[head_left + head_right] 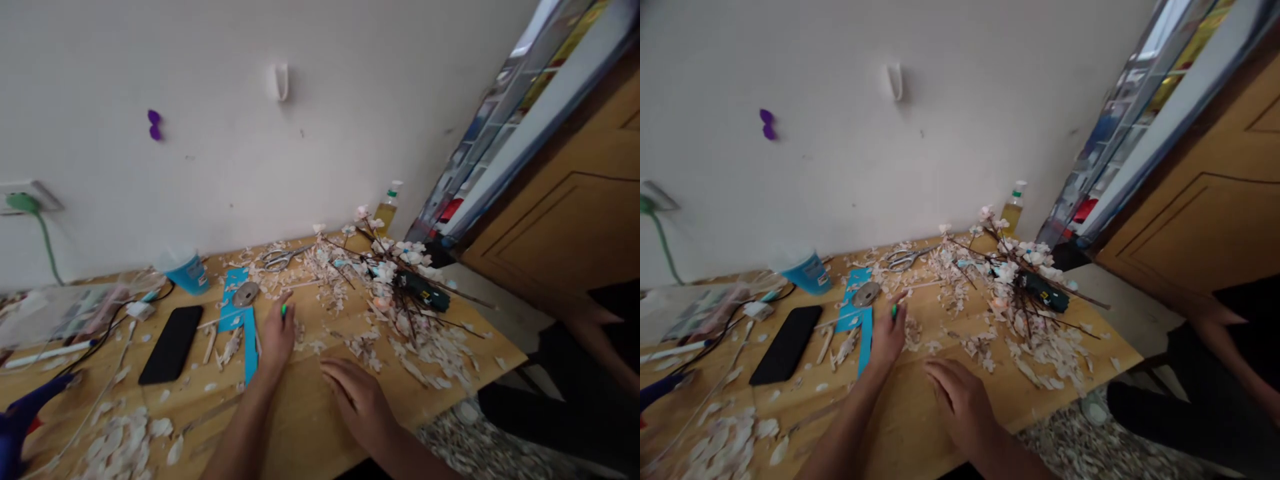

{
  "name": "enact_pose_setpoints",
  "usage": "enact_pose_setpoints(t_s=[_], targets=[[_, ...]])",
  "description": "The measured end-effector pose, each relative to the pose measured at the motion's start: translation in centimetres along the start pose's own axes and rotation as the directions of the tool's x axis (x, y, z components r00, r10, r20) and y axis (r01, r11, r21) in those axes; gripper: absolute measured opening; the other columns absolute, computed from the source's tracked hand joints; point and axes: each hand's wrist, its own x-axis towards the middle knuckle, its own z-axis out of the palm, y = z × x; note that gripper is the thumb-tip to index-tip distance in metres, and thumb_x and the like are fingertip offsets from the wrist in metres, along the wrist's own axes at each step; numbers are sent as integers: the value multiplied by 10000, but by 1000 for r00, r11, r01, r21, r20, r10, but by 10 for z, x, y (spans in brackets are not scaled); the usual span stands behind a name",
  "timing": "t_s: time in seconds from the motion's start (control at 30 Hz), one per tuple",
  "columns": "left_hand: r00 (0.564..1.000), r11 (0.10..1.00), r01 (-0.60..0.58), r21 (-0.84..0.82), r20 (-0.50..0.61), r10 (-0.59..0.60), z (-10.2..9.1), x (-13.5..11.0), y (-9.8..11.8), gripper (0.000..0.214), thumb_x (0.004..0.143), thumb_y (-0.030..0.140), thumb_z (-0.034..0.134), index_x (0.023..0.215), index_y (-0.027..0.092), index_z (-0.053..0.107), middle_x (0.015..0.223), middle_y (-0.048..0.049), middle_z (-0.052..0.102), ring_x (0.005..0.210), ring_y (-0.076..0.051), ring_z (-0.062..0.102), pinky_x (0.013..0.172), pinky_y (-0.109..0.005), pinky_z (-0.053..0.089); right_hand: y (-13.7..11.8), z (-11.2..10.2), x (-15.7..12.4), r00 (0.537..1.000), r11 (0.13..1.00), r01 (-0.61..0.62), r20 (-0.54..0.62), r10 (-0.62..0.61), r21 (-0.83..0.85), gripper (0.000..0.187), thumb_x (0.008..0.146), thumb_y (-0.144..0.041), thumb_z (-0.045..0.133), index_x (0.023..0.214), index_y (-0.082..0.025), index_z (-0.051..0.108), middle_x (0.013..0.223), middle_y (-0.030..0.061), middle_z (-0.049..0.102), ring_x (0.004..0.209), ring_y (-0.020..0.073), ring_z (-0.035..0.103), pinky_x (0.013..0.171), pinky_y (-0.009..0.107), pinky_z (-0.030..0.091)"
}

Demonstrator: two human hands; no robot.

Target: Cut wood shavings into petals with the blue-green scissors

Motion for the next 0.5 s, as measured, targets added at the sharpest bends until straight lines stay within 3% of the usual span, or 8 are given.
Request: enact_pose_setpoints(t_s=[0.07,0.13,0.2,0.27,0.33,0.4,0.5], targets=[[955,938,-216,272,260,145,15,33,-2,454,980,455,467,1320,175,578,1175,-143,666,1141,-284,591,1000,-441,450,6,-6,7,1000,999,-5,10,5,-42,314,957,-134,478,1149,-245,700,1084,60,759,1011,192,716,905,325,592],[891,821,-374,432,412,189,25,52,-2,501,975,426,494,1409,176,502,1366,-169,571,1285,-321,495,1080,-496,376,10,-8,6,999,998,-22,40,25,-61,287,957,-151,482,1118,-237,704,1058,59,761,984,197,720,885,327,597],[869,748,-445,493,441,227,22,61,-5,517,977,391,500,1457,205,448,1504,-159,445,1387,-323,392,1134,-512,313,15,-10,-2,997,997,-33,60,38,-72,270,962,-168,483,1108,-232,701,1057,60,759,984,199,719,883,323,595],[885,727,-430,535,408,223,5,59,-12,465,996,340,454,1441,205,467,1500,-151,451,1380,-293,407,1140,-477,323,19,-14,-12,996,996,-42,77,48,-84,258,969,-183,487,1113,-234,694,1067,60,754,991,199,715,882,313,592],[927,713,-331,618,353,125,-22,44,-20,404,1007,280,394,1357,152,550,1343,-168,583,1240,-274,534,1068,-436,408,24,-21,-20,993,994,-54,98,63,-92,244,971,-192,498,1109,-238,693,1063,57,752,982,197,714,873,303,589],[961,637,-213,741,275,1,-49,11,-26,388,991,249,386,1271,102,611,1244,-188,636,1147,-301,583,991,-451,459,26,-28,-21,987,995,-56,145,67,-78,266,965,-167,485,1103,-244,699,1031,48,756,948,188,717,843,288,590],[984,483,-162,860,178,13,-73,-61,-31,427,956,265,429,1315,117,607,1400,-198,554,1298,-389,475,1012,-550,424,23,-31,-4,966,1000,16,258,-15,-3,388,940,-83,417,1134,-252,708,982,34,759,910,168,711,797,267,580]])
